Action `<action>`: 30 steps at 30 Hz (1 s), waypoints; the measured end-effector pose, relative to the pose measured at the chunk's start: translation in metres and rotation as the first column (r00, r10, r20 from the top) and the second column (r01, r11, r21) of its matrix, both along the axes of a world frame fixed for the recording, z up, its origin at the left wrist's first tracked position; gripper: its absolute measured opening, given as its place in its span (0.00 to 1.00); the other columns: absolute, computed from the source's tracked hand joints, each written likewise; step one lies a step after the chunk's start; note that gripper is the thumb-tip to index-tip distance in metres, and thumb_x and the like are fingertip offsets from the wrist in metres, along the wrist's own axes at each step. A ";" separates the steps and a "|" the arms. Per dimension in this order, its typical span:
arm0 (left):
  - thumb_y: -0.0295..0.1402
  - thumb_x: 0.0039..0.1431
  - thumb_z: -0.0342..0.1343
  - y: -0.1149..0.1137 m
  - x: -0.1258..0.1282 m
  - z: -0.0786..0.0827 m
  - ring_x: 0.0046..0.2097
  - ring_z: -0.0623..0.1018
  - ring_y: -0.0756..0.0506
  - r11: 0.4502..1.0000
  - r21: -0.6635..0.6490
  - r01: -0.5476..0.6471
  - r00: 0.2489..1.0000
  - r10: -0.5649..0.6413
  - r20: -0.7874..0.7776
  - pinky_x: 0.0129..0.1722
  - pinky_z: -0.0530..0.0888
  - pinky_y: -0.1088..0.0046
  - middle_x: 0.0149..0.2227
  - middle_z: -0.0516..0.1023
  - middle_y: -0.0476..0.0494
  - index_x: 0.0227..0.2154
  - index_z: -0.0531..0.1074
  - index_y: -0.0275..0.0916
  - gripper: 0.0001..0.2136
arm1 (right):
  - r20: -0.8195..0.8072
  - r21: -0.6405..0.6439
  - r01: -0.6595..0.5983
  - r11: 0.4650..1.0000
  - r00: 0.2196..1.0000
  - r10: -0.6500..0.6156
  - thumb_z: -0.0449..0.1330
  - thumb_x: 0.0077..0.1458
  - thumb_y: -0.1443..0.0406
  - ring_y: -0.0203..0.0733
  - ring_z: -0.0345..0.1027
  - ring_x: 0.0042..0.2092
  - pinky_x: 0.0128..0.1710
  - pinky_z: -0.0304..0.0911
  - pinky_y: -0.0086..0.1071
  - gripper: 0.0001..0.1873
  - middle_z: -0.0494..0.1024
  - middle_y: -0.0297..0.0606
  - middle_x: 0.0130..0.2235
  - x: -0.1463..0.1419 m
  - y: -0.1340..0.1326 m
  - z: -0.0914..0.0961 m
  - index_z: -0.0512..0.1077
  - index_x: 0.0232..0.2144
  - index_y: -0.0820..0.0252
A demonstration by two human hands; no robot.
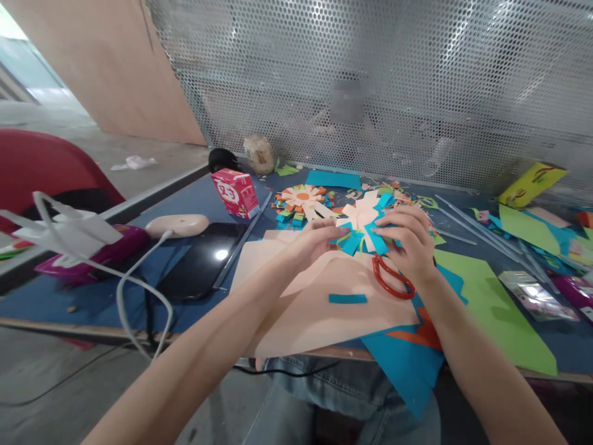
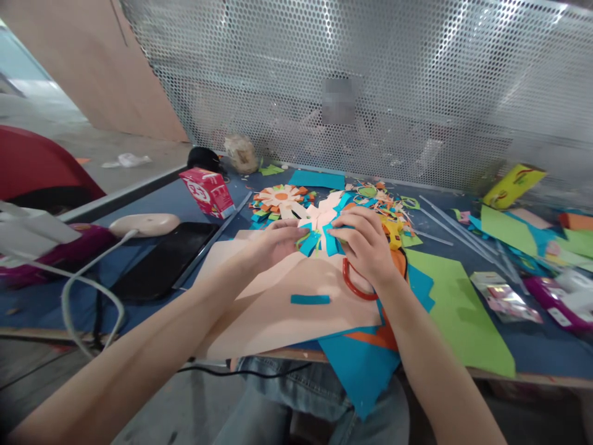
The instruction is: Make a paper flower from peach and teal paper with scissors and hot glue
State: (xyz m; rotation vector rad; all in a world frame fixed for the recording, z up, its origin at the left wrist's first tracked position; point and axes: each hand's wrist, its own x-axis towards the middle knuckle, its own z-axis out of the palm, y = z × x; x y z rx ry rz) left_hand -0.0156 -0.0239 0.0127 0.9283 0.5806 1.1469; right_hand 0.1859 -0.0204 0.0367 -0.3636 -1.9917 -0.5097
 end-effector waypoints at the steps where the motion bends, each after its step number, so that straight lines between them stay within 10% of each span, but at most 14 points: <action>1: 0.31 0.35 0.67 0.000 0.001 0.000 0.27 0.70 0.52 1.000 0.000 0.000 1.000 0.000 -0.005 0.28 0.66 0.74 0.21 0.68 0.52 0.15 0.65 0.36 0.14 | -0.001 -0.001 0.001 1.000 1.000 -0.001 0.58 0.50 0.75 0.41 0.66 0.45 0.46 0.65 0.40 0.15 0.75 0.34 0.37 0.000 0.000 0.000 0.68 0.37 0.52; 25: 0.31 0.33 0.68 -0.002 0.004 0.002 0.29 0.72 0.51 0.994 -0.018 -0.107 0.989 0.104 -0.106 0.31 0.66 0.73 0.24 0.72 0.48 0.19 0.70 0.35 0.12 | 0.043 -0.037 0.031 0.999 0.999 -0.029 0.56 0.53 0.74 0.40 0.65 0.47 0.47 0.64 0.39 0.15 0.75 0.33 0.39 0.000 -0.004 -0.001 0.69 0.39 0.49; 30: 0.49 0.39 0.62 0.000 0.001 0.007 0.37 0.75 0.43 0.996 -0.043 -0.080 0.993 0.076 -0.086 0.32 0.67 0.70 0.33 0.76 0.44 0.28 0.72 0.39 0.19 | -0.162 -0.226 0.040 0.973 0.984 -0.079 0.57 0.53 0.70 0.41 0.69 0.41 0.44 0.66 0.40 0.06 0.76 0.35 0.35 -0.002 0.002 0.000 0.69 0.33 0.54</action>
